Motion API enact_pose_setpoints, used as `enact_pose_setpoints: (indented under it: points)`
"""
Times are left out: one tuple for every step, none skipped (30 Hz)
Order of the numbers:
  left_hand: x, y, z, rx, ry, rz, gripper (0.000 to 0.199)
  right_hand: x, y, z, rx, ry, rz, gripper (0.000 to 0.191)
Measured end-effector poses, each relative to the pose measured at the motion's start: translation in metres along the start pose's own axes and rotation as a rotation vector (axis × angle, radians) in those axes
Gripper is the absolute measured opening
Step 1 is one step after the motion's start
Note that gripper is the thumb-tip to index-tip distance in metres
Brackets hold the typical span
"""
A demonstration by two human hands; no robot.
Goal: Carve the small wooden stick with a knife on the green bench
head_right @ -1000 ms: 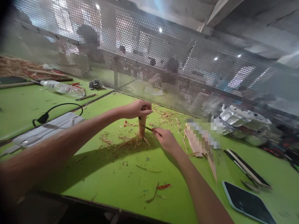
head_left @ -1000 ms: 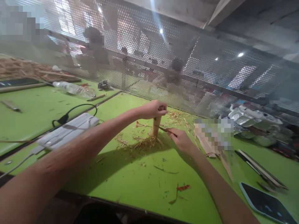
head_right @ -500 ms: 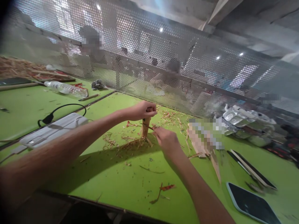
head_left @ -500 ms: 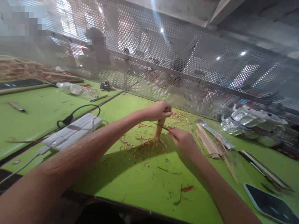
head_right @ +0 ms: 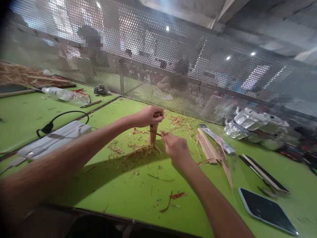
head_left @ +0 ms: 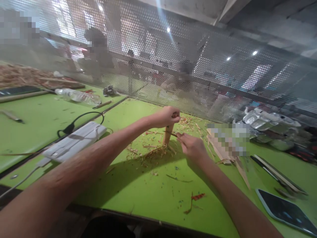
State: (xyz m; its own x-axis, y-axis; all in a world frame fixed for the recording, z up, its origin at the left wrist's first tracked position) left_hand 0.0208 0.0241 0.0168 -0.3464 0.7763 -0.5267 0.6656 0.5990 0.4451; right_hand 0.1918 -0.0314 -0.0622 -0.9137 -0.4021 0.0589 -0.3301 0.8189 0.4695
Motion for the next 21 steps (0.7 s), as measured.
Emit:
enact_pose_setpoints:
  points:
    - [0.001, 0.000, 0.000, -0.004, -0.004, 0.005, 0.018, 0.000, 0.000, -0.001, 0.008, -0.005, -0.001, 0.034]
    - [0.001, 0.001, 0.001, -0.005, -0.008, 0.010, 0.018, 0.000, 0.000, -0.001, 0.018, -0.007, -0.001, 0.035]
    - [0.001, 0.001, 0.001, -0.006, -0.013, 0.012, 0.018, 0.000, 0.000, -0.001, 0.026, -0.005, 0.000, 0.036]
    - [0.002, 0.001, 0.002, -0.006, -0.014, 0.012, 0.018, 0.000, 0.000, -0.001, 0.034, 0.001, 0.003, 0.037]
    - [0.002, 0.001, 0.002, -0.008, -0.012, 0.011, 0.018, -0.001, 0.000, -0.001, 0.043, 0.012, 0.007, 0.038]
    - [0.001, 0.001, 0.002, -0.009, -0.008, 0.008, 0.017, -0.001, 0.000, -0.001, 0.050, 0.024, 0.012, 0.038]
    - [0.001, 0.001, 0.002, -0.010, -0.003, 0.006, 0.017, -0.002, 0.001, 0.000, 0.053, 0.031, 0.016, 0.038]
    - [0.001, 0.001, 0.003, -0.010, -0.002, 0.006, 0.017, -0.003, 0.001, 0.000, 0.050, 0.032, 0.017, 0.038]
    - [0.001, 0.001, 0.003, -0.009, -0.005, 0.005, 0.016, -0.003, 0.000, 0.000, 0.044, 0.025, 0.017, 0.037]
    - [0.001, 0.002, 0.003, -0.006, -0.010, 0.005, 0.016, -0.004, 0.000, 0.001, 0.037, 0.012, 0.014, 0.037]
    - [0.001, 0.002, 0.003, -0.002, -0.016, 0.004, 0.016, -0.004, 0.000, 0.001, 0.030, -0.005, 0.010, 0.037]
    - [0.001, 0.002, 0.004, 0.003, -0.022, 0.002, 0.016, -0.004, 0.000, 0.001, 0.027, -0.020, 0.007, 0.037]
    - [0.000, 0.002, 0.004, 0.004, -0.023, 0.002, 0.016, -0.004, 0.000, 0.001, 0.028, -0.027, 0.006, 0.037]
    - [0.000, 0.002, 0.004, 0.003, -0.019, 0.002, 0.016, -0.005, 0.000, 0.002, 0.034, -0.026, 0.006, 0.037]
    - [0.000, 0.002, 0.004, 0.000, -0.013, 0.003, 0.016, -0.005, 0.001, 0.002, 0.041, -0.017, 0.007, 0.036]
    - [-0.001, 0.002, 0.004, -0.001, -0.010, 0.004, 0.017, -0.006, 0.001, 0.002, 0.051, -0.002, 0.004, 0.035]
    - [-0.001, 0.002, 0.005, 0.001, -0.010, 0.002, 0.017, -0.006, 0.002, 0.003, 0.064, 0.017, -0.001, 0.035]
    - [-0.002, 0.001, 0.005, 0.005, -0.013, -0.003, 0.017, -0.007, 0.002, 0.003, 0.078, 0.039, -0.006, 0.035]
    - [-0.002, 0.001, 0.005, 0.009, -0.016, -0.009, 0.017, -0.008, 0.003, 0.004, 0.090, 0.059, -0.011, 0.035]
    - [-0.002, 0.001, 0.005, 0.013, -0.018, -0.014, 0.017, -0.009, 0.004, 0.005, 0.095, 0.079, -0.014, 0.035]
    - [-0.002, 0.001, 0.005, 0.016, -0.017, -0.016, 0.016, -0.011, 0.004, 0.006, 0.094, 0.101, -0.015, 0.034]
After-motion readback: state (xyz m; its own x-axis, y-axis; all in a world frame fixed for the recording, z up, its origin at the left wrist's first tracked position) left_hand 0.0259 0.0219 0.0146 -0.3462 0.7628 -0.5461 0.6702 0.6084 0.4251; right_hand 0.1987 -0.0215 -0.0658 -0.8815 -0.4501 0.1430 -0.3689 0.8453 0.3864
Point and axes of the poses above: each hand's wrist, its own y-axis towards the middle knuckle, its own z-axis out of the palm, x = y × z, the point moved 4 cm from there along y, towards the middle knuckle, and after that the axes turned 12 degrees about z, right-handed, at the moved point
